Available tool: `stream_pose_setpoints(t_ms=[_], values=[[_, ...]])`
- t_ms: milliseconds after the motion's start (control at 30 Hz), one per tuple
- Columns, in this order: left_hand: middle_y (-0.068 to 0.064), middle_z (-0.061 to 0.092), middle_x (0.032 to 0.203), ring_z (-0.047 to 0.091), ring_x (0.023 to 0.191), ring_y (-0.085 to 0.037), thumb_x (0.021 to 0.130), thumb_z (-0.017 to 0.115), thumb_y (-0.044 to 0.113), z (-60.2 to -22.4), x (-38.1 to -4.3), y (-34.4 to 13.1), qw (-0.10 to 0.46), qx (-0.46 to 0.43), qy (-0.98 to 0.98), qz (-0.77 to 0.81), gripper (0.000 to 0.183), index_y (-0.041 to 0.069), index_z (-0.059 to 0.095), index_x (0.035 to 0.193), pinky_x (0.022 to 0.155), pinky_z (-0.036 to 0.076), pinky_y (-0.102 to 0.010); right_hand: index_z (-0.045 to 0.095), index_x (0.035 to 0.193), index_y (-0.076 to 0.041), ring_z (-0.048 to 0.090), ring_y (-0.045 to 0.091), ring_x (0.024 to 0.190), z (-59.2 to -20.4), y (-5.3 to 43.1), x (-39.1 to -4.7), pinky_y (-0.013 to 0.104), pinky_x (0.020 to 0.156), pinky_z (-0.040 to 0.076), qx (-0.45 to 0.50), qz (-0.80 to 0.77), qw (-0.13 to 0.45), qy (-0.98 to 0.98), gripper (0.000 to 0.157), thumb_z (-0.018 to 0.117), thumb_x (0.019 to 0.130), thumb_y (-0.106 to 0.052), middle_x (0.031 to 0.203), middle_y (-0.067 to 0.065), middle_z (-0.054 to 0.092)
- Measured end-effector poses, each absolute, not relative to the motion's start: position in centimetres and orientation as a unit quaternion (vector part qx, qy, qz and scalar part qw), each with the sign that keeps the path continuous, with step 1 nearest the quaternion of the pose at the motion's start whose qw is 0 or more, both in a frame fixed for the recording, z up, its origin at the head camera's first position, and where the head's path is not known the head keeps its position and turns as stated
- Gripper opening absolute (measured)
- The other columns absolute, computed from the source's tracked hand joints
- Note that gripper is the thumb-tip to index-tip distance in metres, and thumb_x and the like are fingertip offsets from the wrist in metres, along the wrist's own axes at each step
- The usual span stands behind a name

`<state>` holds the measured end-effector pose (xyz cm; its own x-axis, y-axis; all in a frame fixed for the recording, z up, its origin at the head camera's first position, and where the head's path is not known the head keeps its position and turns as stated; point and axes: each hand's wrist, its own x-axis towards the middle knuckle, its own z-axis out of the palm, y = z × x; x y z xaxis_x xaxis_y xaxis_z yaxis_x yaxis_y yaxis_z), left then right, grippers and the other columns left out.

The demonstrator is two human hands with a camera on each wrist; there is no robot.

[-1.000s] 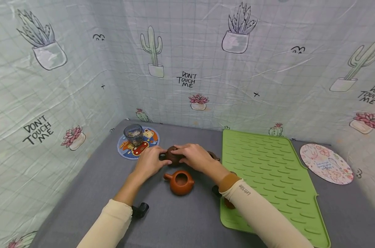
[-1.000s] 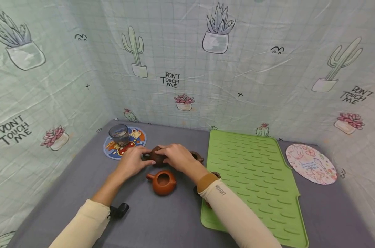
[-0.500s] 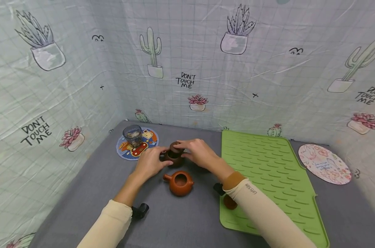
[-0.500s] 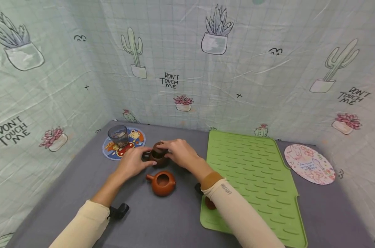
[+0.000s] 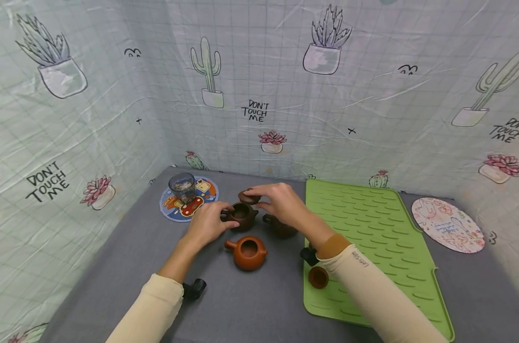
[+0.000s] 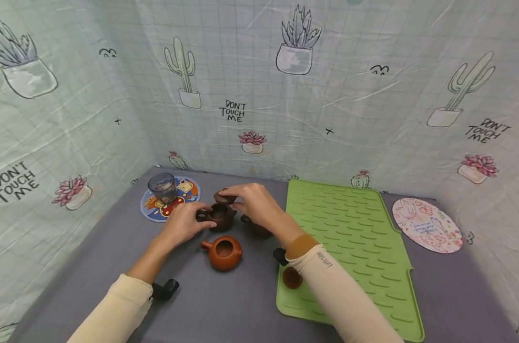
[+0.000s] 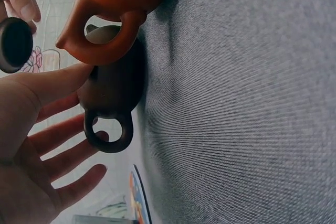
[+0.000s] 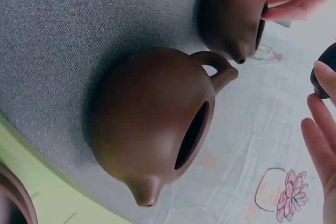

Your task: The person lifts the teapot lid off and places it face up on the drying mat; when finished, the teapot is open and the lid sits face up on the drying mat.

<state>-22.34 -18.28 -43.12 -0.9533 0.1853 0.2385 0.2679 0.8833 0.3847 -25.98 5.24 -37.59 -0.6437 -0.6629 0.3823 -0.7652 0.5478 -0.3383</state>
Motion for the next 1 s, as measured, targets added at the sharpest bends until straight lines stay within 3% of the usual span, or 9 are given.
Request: stream_pose_setpoints(t_ms=[233, 667, 867, 1000], values=[[-0.005, 0.078, 0.107, 0.073, 0.099, -0.026, 0.077, 0.089, 0.038, -43.1, -22.4, -18.3, 0.095, -0.113, -0.966, -0.214, 0.040, 0.016, 0.078, 0.108, 0.084, 0.057, -0.046, 0.073, 0.129, -0.019, 0.074, 0.020, 0.110, -36.7, 6.4, -25.8, 0.039, 0.091, 0.061, 0.401, 0.275, 0.118, -0.866, 0.047, 0.081, 0.085, -0.006, 0.125, 0.003, 0.076], [-0.006, 0.078, 0.109, 0.072, 0.101, -0.028, 0.078, 0.089, 0.038, -43.1, -22.2, -18.3, 0.096, -0.113, -0.967, -0.209, 0.040, 0.016, 0.077, 0.109, 0.085, 0.056, -0.047, 0.062, 0.135, -0.010, 0.077, 0.029, 0.105, -35.4, 9.2, -25.8, 0.047, 0.081, 0.062, 0.338, 0.374, 0.129, -0.854, 0.046, 0.074, 0.091, -0.006, 0.119, 0.015, 0.077], [-0.006, 0.078, 0.110, 0.072, 0.104, -0.029, 0.078, 0.089, 0.038, -43.1, -22.2, -18.3, 0.093, -0.112, -0.967, -0.210, 0.039, 0.017, 0.077, 0.109, 0.087, 0.056, -0.048, 0.053, 0.137, -0.010, 0.078, 0.029, 0.097, -35.5, 10.7, -26.0, 0.040, 0.074, 0.058, 0.318, 0.416, 0.132, -0.842, 0.045, 0.070, 0.095, -0.008, 0.112, 0.019, 0.077], [-0.006, 0.078, 0.110, 0.072, 0.104, -0.030, 0.079, 0.088, 0.038, -43.1, -22.3, -18.3, 0.093, -0.113, -0.967, -0.209, 0.038, 0.016, 0.078, 0.109, 0.087, 0.056, -0.049, 0.058, 0.128, -0.010, 0.079, 0.029, 0.094, -35.6, 11.7, -26.0, 0.036, 0.069, 0.052, 0.313, 0.423, 0.144, -0.838, 0.033, 0.068, 0.097, -0.009, 0.109, 0.020, 0.078]])
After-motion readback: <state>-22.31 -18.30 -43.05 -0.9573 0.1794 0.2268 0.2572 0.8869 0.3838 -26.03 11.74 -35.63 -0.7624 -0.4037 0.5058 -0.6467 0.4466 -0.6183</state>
